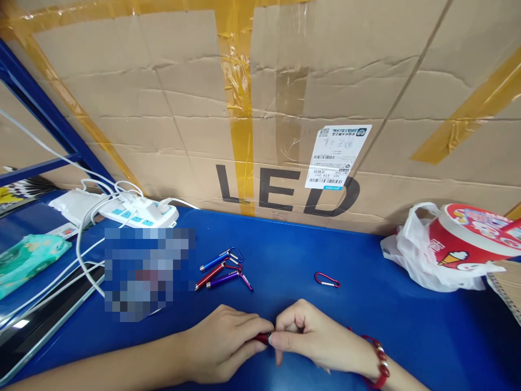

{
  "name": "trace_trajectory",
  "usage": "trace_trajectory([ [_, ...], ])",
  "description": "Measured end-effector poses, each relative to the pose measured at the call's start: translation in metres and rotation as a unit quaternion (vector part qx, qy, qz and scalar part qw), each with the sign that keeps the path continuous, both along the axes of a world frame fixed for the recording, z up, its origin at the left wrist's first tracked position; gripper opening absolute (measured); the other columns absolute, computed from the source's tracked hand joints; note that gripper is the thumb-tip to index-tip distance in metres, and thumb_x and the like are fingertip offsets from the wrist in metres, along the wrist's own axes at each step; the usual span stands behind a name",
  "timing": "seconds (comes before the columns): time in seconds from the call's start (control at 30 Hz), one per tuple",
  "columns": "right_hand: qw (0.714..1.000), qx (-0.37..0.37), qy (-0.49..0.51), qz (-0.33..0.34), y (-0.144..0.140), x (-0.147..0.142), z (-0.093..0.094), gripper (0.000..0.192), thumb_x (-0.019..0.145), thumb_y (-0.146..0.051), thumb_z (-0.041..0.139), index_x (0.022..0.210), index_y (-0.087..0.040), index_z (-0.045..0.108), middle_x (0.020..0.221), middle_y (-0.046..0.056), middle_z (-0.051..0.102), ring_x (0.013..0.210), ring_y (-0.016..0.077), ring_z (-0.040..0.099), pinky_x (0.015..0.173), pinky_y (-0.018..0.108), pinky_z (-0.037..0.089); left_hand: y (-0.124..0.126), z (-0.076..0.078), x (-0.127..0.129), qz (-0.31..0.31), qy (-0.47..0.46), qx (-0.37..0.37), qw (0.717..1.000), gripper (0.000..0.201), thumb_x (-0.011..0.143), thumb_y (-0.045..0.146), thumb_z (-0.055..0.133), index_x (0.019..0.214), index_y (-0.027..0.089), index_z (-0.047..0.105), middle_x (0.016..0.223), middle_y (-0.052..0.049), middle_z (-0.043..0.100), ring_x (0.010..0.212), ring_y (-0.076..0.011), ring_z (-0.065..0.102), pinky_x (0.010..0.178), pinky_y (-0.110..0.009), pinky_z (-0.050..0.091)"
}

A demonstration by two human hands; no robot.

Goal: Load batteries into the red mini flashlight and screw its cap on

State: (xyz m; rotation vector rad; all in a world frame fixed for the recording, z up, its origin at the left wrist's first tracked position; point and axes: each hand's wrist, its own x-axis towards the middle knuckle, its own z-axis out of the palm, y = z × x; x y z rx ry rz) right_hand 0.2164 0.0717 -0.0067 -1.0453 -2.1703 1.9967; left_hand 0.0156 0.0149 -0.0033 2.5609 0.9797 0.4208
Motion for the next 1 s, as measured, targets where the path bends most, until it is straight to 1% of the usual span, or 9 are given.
trace_trajectory([
  [0.27,1.000,0.002,0.009,-0.001,0.0008,0.0033,-0.0033,0.038,0.080,-0.046,0.056,0.072,-0.011,0.069,0.042,-0.008,0.038,0.027,0.0004,0.030,0.023,0.010,0.020,0.0001,0.0009,-0.0005,-0.001,-0.002,-0.027,1.000,0.015,0.093,0.020,0.038,0.104,0.019,0.048,0.087,-0.002,0.066,0.074,-0.0160,0.065,0.063,-0.021,0.046],
  [0.47,1.000,-0.015,0.003,0.005,0.0013,0.0023,0.0036,0.044,0.079,-0.051,0.055,0.074,-0.010,0.068,0.043,-0.007,0.042,0.028,0.0005,0.032,0.024,0.009,0.021,0.0014,0.0025,0.0002,0.011,-0.017,-0.042,0.999,0.016,0.093,0.018,0.038,0.105,0.020,0.048,0.090,-0.001,0.066,0.073,-0.0155,0.064,0.064,-0.022,0.045],
  [0.63,1.000,-0.002,0.018,0.012,0.0001,0.0029,0.0038,0.044,0.081,-0.052,0.053,0.074,-0.011,0.066,0.041,-0.009,0.038,0.027,0.0010,0.030,0.023,0.010,0.020,0.0005,0.0016,0.0014,0.016,-0.006,-0.018,1.000,0.016,0.093,0.018,0.037,0.103,0.018,0.049,0.087,-0.001,0.066,0.073,-0.0158,0.065,0.063,-0.021,0.046],
  [0.8,1.000,0.024,-0.004,0.017,-0.0021,0.0015,0.0035,0.045,0.083,-0.054,0.049,0.073,-0.012,0.062,0.038,-0.011,0.027,0.026,0.0013,0.025,0.025,0.010,0.016,-0.0008,0.0005,0.0009,0.018,0.007,0.011,1.000,0.015,0.094,0.020,0.039,0.106,0.017,0.048,0.091,-0.002,0.066,0.076,-0.0153,0.065,0.061,-0.020,0.046],
  [0.9,0.999,0.029,-0.014,0.015,-0.0034,0.0004,0.0037,0.045,0.082,-0.056,0.049,0.072,-0.013,0.060,0.040,-0.011,0.026,0.027,0.0012,0.024,0.024,0.010,0.016,-0.0014,0.0000,0.0001,0.021,0.013,0.023,0.999,0.015,0.094,0.020,0.041,0.106,0.017,0.048,0.093,-0.001,0.066,0.075,-0.0148,0.065,0.060,-0.020,0.045],
  [1.0,0.999,0.034,-0.017,0.014,-0.0042,0.0003,0.0025,0.045,0.081,-0.056,0.050,0.071,-0.013,0.061,0.040,-0.010,0.028,0.027,0.0014,0.025,0.025,0.010,0.017,-0.0018,-0.0018,0.0001,0.016,0.012,0.037,0.999,0.015,0.094,0.021,0.040,0.105,0.016,0.049,0.090,-0.002,0.066,0.074,-0.0143,0.064,0.059,-0.020,0.045],
])
